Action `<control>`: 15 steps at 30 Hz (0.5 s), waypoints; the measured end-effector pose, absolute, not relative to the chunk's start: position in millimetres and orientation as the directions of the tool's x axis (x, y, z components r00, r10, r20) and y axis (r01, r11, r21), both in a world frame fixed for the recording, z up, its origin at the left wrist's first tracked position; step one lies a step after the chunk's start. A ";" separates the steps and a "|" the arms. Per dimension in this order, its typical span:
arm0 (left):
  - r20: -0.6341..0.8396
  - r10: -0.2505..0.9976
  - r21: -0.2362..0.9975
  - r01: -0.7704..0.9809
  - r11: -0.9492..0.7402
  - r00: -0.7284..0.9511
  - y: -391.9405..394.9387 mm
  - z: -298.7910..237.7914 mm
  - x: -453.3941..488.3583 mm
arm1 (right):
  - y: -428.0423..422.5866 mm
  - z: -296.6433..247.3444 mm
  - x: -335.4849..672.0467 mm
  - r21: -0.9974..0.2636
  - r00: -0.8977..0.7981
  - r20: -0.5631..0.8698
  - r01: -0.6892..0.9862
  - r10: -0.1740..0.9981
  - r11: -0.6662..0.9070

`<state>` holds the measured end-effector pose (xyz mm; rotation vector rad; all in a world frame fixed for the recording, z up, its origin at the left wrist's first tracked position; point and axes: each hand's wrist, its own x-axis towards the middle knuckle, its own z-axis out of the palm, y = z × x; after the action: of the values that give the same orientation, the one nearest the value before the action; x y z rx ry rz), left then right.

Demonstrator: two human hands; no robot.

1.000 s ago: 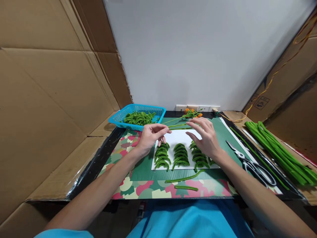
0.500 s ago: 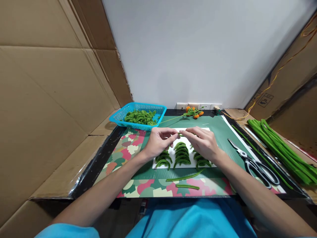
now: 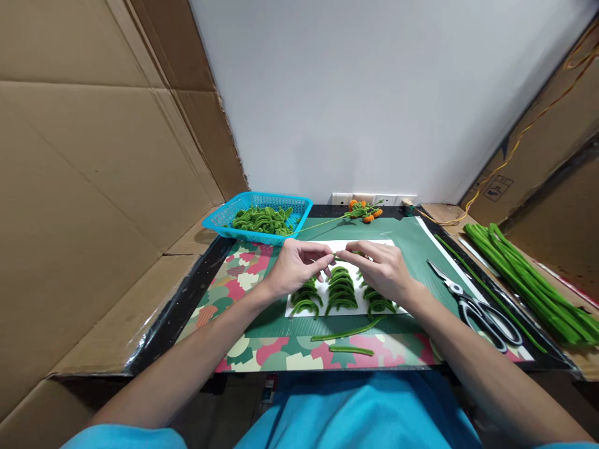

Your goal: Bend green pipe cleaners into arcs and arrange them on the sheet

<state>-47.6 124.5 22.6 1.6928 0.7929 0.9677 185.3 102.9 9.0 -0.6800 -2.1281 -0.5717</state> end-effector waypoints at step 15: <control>0.259 0.877 0.959 0.003 -0.284 0.404 126.1 25.4 -44.3 | 106.3 0.7 188.3 -0.115 -0.423 0.794 0.601 0.437 0.791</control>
<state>-44.3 126.1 25.4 1.6246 0.7924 1.0559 188.3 106.3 0.7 -0.7688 -2.0827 -0.2318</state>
